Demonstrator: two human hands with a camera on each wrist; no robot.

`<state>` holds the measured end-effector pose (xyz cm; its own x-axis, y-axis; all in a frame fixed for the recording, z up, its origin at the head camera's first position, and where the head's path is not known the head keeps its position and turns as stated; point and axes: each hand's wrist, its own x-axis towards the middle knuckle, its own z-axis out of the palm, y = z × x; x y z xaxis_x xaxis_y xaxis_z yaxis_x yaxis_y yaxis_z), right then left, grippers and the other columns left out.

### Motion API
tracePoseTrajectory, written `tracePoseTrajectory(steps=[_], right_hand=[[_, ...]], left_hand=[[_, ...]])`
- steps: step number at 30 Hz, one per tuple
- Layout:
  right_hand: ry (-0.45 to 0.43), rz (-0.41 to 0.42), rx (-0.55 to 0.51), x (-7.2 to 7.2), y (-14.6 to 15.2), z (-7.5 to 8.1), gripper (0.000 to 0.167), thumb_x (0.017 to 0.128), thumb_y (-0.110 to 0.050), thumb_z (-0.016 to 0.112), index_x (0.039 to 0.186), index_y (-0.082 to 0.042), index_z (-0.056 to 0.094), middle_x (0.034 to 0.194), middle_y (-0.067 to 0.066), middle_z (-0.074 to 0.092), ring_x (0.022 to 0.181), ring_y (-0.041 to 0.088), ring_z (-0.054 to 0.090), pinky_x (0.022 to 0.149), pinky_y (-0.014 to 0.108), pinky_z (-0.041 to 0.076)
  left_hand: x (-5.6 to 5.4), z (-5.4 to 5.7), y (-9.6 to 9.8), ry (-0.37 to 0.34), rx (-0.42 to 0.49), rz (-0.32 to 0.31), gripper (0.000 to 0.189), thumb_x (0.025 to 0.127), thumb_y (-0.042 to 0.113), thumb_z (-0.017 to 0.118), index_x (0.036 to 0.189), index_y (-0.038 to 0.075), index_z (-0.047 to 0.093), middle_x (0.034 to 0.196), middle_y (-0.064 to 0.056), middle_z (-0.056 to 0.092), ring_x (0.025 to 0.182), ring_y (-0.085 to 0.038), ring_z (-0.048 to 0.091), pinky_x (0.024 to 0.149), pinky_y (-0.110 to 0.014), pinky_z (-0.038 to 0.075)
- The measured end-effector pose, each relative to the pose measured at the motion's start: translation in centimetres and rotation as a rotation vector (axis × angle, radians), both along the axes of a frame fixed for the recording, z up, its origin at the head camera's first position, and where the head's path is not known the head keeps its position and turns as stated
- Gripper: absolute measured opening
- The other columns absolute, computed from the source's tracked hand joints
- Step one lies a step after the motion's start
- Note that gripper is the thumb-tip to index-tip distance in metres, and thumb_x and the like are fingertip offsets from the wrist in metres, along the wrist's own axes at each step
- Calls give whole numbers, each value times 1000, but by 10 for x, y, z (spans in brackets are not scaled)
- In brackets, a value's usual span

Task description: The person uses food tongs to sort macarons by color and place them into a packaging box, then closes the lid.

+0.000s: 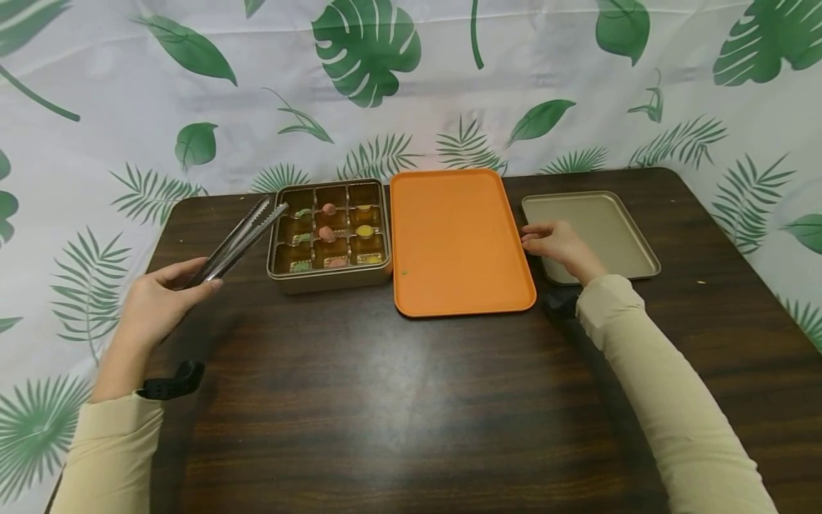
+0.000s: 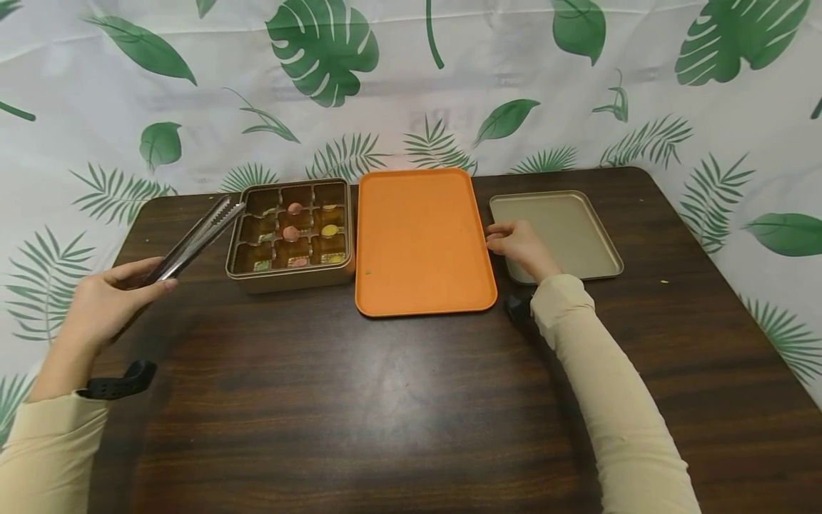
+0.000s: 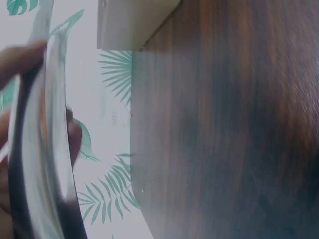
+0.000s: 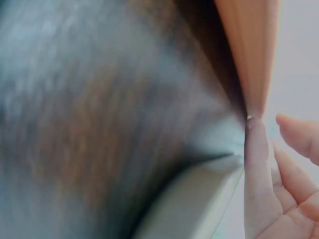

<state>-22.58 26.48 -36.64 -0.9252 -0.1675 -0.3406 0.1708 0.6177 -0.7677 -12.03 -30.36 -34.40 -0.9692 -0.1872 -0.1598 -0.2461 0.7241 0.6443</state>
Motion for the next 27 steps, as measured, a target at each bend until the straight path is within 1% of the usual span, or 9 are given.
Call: tracePoseTrajectory(steps=[2,4,11,14,17,19,21,24,27], right_hand=[[17,-13,0,1,5,2,52,97,-11,51,142,10,37,138,33,46,80,-13,55,83,15,50],[36,-32,-3,1,13,5,53,97,-11,50,143,10,35,139,34,44,75,-17,53,77,10,49],[130,-144,161,9,52,19,56,96,-15,49,144,11,33,139,35,44,72,-21,42,73,10,40],[161,-216,210,13,70,23,55,96,-17,51,142,10,37,136,30,50,70,-22,41,77,14,41],[186,-284,251,16,89,25,54,94,-19,54,139,9,43,115,7,67,70,-21,41,79,18,44],[190,-318,294,19,100,26,53,94,-22,54,137,8,45,116,11,66,81,-6,53,79,21,43],[178,-349,332,22,111,26,54,94,-23,53,137,8,46,117,14,65,97,15,60,75,24,44],[127,-395,362,26,123,26,56,95,-24,49,140,8,42,139,35,42,122,46,43,74,35,45],[74,-426,366,29,132,24,58,94,-23,49,142,9,37,141,38,37,126,51,38,84,51,46]], left_hand=[[0,0,0,15,26,47,73,85,53,64,143,13,47,140,-24,50,83,16,43,61,-8,43],[0,0,1,30,56,94,73,85,51,64,143,11,46,141,-24,49,78,18,43,60,-7,43],[-5,-5,6,70,80,244,63,87,40,66,139,9,51,136,-16,56,76,18,42,61,-4,39],[-7,-9,11,50,107,260,61,89,34,63,142,8,47,142,-19,49,98,-3,60,65,-4,39],[-10,-14,16,26,129,257,61,91,28,61,144,6,43,145,-20,45,127,-29,51,84,-19,48],[-12,-17,20,15,149,249,61,91,24,60,145,5,39,147,-19,42,135,-35,42,98,-32,47],[-14,-20,24,9,166,252,61,91,21,60,146,5,38,148,-20,41,134,-35,42,96,-32,48],[-17,-25,30,4,194,252,61,91,16,59,146,3,37,147,-22,41,132,-34,44,80,-15,46],[-20,-30,34,-5,202,244,60,91,15,59,146,2,38,146,-23,42,130,-34,45,79,-15,43]])
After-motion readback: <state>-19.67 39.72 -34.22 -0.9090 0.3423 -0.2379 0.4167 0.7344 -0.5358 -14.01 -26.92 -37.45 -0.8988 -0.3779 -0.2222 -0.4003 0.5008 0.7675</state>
